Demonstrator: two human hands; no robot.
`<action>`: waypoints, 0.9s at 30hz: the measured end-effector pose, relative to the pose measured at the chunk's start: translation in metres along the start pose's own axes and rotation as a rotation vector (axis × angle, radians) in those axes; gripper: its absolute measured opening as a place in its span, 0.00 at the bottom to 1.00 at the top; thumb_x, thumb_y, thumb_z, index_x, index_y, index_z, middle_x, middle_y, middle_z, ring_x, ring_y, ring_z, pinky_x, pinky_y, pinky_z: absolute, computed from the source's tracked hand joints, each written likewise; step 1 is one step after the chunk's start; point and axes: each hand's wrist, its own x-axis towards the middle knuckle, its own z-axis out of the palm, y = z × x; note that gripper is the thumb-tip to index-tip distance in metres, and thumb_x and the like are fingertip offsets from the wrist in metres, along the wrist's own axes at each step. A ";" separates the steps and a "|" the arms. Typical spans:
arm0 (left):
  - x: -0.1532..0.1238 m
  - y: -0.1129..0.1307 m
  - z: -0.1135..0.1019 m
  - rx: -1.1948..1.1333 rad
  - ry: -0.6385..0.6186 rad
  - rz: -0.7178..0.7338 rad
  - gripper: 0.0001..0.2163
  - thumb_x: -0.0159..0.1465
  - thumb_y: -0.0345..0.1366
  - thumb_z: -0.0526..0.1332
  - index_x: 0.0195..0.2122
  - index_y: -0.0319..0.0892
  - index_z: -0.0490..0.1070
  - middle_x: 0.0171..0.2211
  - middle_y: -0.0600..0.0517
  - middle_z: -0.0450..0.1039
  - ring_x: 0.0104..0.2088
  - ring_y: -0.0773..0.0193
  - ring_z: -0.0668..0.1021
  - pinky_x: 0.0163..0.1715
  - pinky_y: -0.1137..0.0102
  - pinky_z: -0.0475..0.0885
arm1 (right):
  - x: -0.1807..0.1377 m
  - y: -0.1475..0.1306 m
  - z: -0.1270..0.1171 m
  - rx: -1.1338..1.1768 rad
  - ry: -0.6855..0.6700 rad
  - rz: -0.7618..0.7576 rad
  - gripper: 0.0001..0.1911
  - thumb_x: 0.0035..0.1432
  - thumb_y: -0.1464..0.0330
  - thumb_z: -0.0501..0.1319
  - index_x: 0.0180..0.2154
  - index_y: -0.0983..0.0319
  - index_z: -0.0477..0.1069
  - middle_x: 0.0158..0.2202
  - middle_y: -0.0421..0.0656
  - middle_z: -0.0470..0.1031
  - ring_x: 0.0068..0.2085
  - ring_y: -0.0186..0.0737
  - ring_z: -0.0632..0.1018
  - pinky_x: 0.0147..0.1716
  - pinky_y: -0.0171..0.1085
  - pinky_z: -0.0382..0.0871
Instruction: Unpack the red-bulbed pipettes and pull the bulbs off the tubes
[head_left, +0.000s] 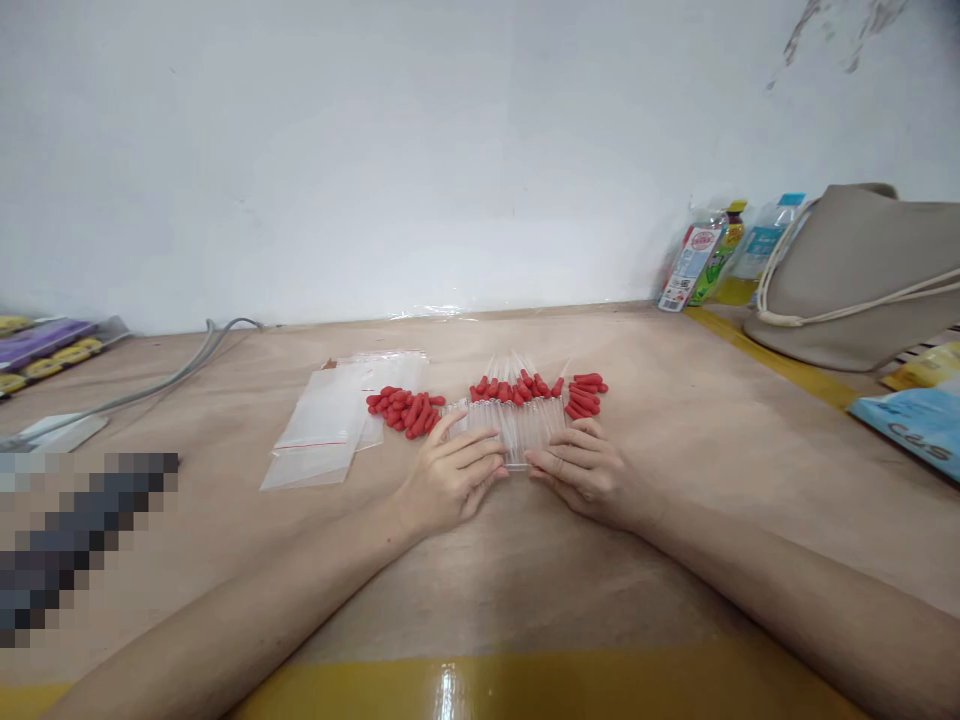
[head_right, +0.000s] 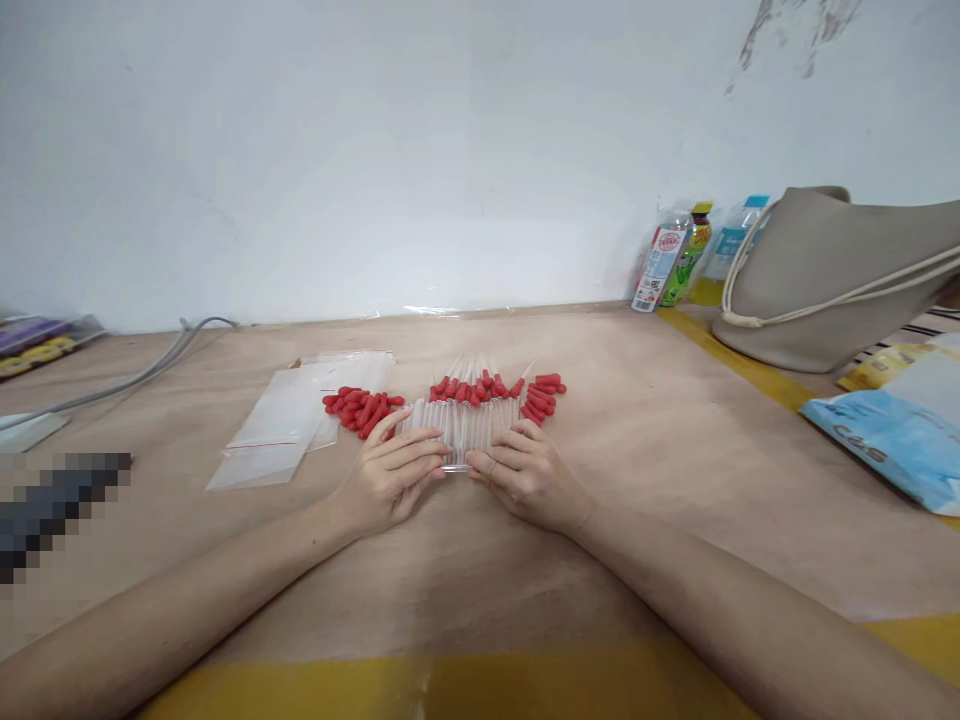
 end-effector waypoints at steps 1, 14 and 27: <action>0.000 0.000 0.000 0.000 0.004 0.004 0.04 0.60 0.30 0.56 0.33 0.41 0.70 0.37 0.53 0.76 0.44 0.63 0.75 0.57 0.55 0.53 | 0.000 0.000 -0.001 -0.006 0.000 -0.011 0.11 0.55 0.73 0.57 0.42 0.60 0.69 0.28 0.40 0.76 0.32 0.35 0.73 0.34 0.39 0.61; -0.008 -0.008 0.000 -0.007 0.072 -0.095 0.05 0.60 0.29 0.56 0.35 0.40 0.70 0.35 0.50 0.74 0.36 0.64 0.75 0.41 0.64 0.68 | -0.009 0.029 -0.028 -0.095 0.025 0.165 0.14 0.55 0.69 0.58 0.45 0.55 0.70 0.30 0.40 0.76 0.30 0.35 0.72 0.32 0.38 0.64; 0.025 -0.003 0.021 0.090 0.090 -0.121 0.15 0.60 0.22 0.45 0.45 0.38 0.64 0.33 0.48 0.65 0.31 0.67 0.68 0.30 0.72 0.69 | -0.037 0.103 -0.017 0.081 -0.015 0.866 0.18 0.55 0.64 0.51 0.46 0.64 0.67 0.32 0.45 0.70 0.27 0.36 0.70 0.25 0.37 0.65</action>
